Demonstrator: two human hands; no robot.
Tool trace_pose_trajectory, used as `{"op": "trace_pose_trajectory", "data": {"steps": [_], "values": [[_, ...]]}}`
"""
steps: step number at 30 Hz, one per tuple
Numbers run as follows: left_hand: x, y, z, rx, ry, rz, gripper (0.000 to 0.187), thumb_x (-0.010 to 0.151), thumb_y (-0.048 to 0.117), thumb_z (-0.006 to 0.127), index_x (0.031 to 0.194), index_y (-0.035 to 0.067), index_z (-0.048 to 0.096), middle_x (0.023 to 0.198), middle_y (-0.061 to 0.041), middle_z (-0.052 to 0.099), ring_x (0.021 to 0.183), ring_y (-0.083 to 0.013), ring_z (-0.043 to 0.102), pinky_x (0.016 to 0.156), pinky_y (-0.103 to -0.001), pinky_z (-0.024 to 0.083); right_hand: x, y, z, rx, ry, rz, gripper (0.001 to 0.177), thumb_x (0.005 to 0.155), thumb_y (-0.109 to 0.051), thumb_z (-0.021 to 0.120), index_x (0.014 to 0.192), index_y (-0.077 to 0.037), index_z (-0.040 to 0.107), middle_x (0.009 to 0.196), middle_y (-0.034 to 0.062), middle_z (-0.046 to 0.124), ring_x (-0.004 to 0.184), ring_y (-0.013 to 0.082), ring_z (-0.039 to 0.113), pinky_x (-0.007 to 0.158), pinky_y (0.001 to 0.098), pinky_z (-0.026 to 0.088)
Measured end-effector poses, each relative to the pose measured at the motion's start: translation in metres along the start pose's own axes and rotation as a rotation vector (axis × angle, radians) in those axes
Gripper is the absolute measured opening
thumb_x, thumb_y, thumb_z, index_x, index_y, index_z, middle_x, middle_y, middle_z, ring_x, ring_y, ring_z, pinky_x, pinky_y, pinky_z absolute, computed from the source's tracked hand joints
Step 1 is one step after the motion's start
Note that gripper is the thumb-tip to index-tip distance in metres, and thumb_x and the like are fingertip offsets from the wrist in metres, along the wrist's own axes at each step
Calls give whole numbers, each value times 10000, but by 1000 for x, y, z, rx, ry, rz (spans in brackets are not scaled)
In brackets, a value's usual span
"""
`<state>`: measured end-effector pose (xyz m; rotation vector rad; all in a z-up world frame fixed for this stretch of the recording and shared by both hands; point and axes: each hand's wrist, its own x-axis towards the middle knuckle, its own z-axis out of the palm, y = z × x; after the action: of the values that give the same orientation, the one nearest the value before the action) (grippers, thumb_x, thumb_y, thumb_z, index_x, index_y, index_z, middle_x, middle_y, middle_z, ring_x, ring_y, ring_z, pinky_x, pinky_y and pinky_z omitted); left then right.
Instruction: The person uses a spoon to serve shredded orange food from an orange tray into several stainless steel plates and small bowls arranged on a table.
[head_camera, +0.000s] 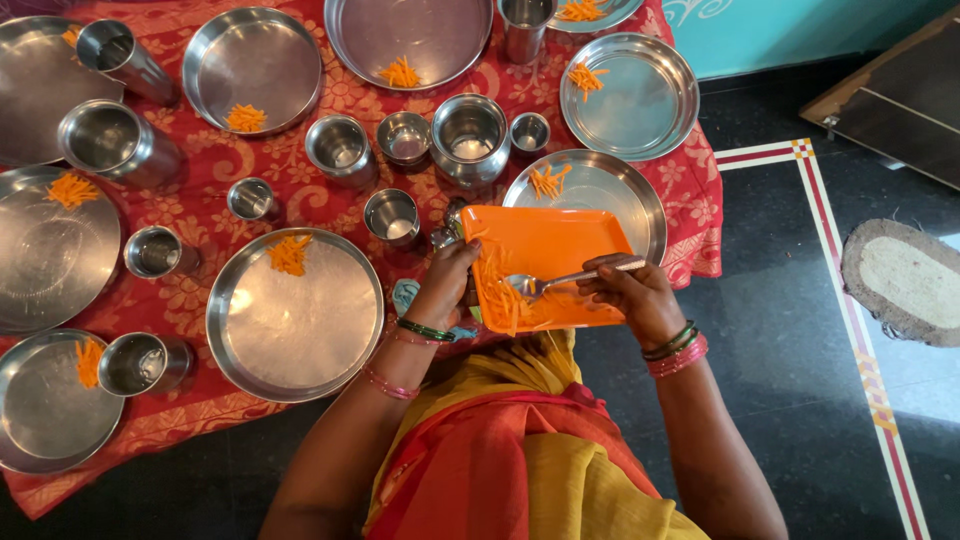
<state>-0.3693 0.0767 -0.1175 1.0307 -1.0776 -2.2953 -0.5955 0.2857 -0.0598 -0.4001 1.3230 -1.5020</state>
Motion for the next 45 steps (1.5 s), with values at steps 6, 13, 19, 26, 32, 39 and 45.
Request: {"op": "trace_pose_trajectory", "data": {"steps": [6,13,19,26,32,39,45], "values": [[-15,7,-3,22,5,38,317,1036,214,582,1250,-3,665,1154,-42,711,1056,-143,658,909,-300,527,8,-2,-13,94,29,-44,270,1039,-96,570,1226,81,652,1073,178,734,936,234,748,783,286,602],[-49,13,-6,-101,69,21,340,1030,156,533,1343,42,601,1172,-52,708,1007,-163,693,784,-292,614,40,-9,-43,147,77,-115,279,1058,-120,557,1242,69,647,1051,188,751,952,234,749,819,279,609],[-75,4,-36,-3,136,129,280,1076,128,563,1285,-44,633,1209,-73,694,1089,-141,664,926,-260,560,90,1,-79,165,220,-161,272,1069,-129,566,1245,56,657,1053,167,747,976,222,751,803,262,594],[-110,39,-32,10,253,-8,303,1028,191,547,1256,7,626,1110,-42,723,968,-121,703,771,-259,608,169,60,-103,-9,371,-271,242,1037,-115,608,1223,30,664,1020,114,749,893,184,746,716,234,581],[-124,54,-31,-13,309,1,339,1015,251,570,1274,42,635,949,-24,712,560,-67,602,409,-220,430,188,76,-80,-248,336,-460,201,1058,-97,620,1220,-1,690,1012,93,750,910,147,737,758,238,582],[-133,55,-36,-103,256,182,338,1072,207,575,1338,-2,583,962,-31,688,586,-52,572,476,-207,455,131,21,-21,-951,408,-683,197,1022,-87,673,1197,-71,761,1086,116,749,940,201,739,789,330,597],[-126,60,1,-241,220,160,435,987,132,546,1413,67,484,1155,-60,683,823,-134,681,597,-268,588,92,-4,-11,311,392,-322,265,1057,-193,577,1282,-67,638,1155,103,734,1068,272,733,875,381,603]]}}
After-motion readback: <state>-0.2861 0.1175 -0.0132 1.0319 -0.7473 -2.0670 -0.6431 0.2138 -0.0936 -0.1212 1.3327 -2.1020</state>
